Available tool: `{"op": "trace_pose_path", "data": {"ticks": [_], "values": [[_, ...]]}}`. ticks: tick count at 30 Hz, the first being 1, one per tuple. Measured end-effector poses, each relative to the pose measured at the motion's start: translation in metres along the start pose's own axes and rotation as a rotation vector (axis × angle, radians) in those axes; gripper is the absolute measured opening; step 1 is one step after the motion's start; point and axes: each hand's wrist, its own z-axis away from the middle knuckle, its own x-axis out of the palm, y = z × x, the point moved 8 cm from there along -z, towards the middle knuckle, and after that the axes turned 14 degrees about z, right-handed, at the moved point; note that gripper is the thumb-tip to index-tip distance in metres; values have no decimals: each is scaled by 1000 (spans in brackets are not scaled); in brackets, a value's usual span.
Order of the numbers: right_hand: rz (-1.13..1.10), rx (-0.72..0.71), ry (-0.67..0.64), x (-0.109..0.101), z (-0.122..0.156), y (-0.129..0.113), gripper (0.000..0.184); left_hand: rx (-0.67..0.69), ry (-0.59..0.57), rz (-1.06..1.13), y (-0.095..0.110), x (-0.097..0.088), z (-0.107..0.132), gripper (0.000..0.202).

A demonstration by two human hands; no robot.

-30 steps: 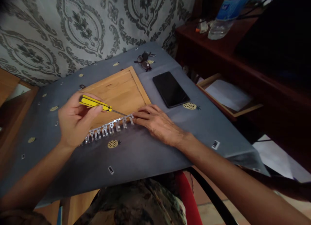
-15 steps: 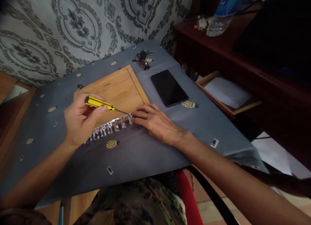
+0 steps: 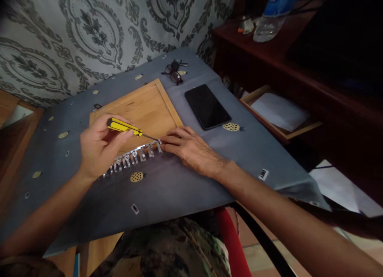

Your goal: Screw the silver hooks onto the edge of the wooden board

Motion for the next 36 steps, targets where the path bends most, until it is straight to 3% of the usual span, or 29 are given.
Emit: {"op": "trace_pose_path", "data": {"ticks": [8,14,19,25,32,36], "values": [[-1,-6,-8,2,1,0,48,54,-65,-42,3,3,1,35],[6,-21,20,1,1,-1,44,155,-146,-135,14,14,-1,39],[1,-8,5,2,1,0,47,234,-70,-195,19,15,-3,33],[13,-1,-2,2,1,0,49,220,-3,-165,15,17,-9,24],[27,12,-12,1,1,-1,45,172,-8,-73,11,22,-12,36],[18,5,-18,2,1,-1,43,158,3,-57,7,23,-11,34]]}}
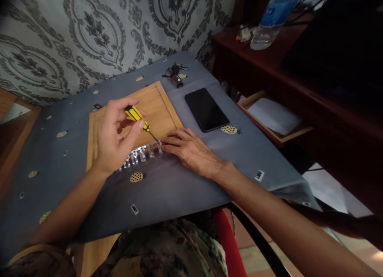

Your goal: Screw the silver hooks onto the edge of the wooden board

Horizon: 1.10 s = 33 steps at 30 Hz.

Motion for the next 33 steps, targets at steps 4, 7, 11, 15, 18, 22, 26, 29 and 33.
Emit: {"op": "trace_pose_path", "data": {"ticks": [4,7,11,15,18,22,26,29,33], "values": [[-34,15,-7,1,0,2,45,49,60,-66,1,-3,1,33],[-51,19,-25,0,1,3,44,67,92,-106,2,-6,2,32],[-46,12,-30,0,1,3,44,51,62,-91,2,-5,2,31],[-37,15,-21,1,1,3,44,-4,21,-20,-1,-6,2,35],[-36,23,-30,1,2,4,47,-48,-11,4,-5,-5,2,34],[-17,18,-27,-1,1,2,44,-8,0,-83,-1,-6,1,33],[-2,10,-8,-2,0,1,41,44,41,-151,5,-9,0,29],[-12,26,-8,-1,0,2,42,50,-4,-93,4,-7,0,31],[-30,47,-19,-1,0,4,46,27,-67,-62,2,-4,2,40]]}}
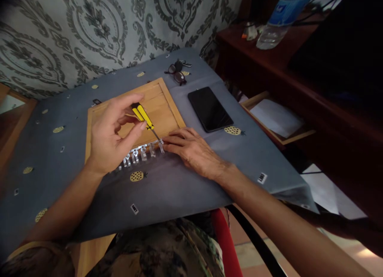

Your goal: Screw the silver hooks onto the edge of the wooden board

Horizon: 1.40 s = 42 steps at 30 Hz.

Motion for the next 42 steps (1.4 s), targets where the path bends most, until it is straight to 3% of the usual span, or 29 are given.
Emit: {"op": "trace_pose_path", "data": {"ticks": [9,16,25,33,42], "values": [[11,3,-6,-1,-1,-1,47,68,59,-127,8,-3,-1,30],[34,-2,6,-1,-1,-1,44,12,-11,20,1,0,0,42],[6,4,2,0,0,0,48,33,30,-34,3,0,0,31],[31,-17,26,0,0,-2,46,-51,-28,81,-3,2,-1,38],[34,-35,56,-3,-2,-2,40,-43,63,-19,-6,-5,2,26]]}}
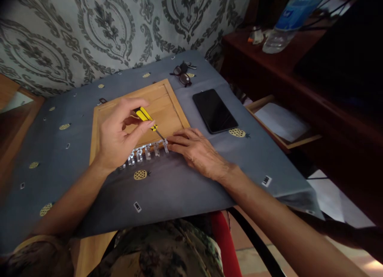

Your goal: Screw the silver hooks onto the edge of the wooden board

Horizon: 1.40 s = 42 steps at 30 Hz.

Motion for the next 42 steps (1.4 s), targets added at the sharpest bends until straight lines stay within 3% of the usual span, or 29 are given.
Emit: {"op": "trace_pose_path", "data": {"ticks": [5,14,20,24,32,38,42], "values": [[-7,7,-16,1,1,1,38,2,-34,95,2,-1,-3,32],[-15,22,-11,3,1,1,36,64,-8,-7,9,2,-2,28],[-12,17,-8,2,2,1,36,-26,-42,147,0,3,-5,44],[-4,16,1,2,1,1,33,-41,-106,162,-1,5,-6,32],[0,13,17,0,0,-1,32,12,-30,115,0,4,-1,19],[-21,19,-9,3,2,0,36,-3,-40,174,-2,1,-2,51],[-46,40,-12,3,3,2,36,72,-129,113,9,5,-4,42]]}}
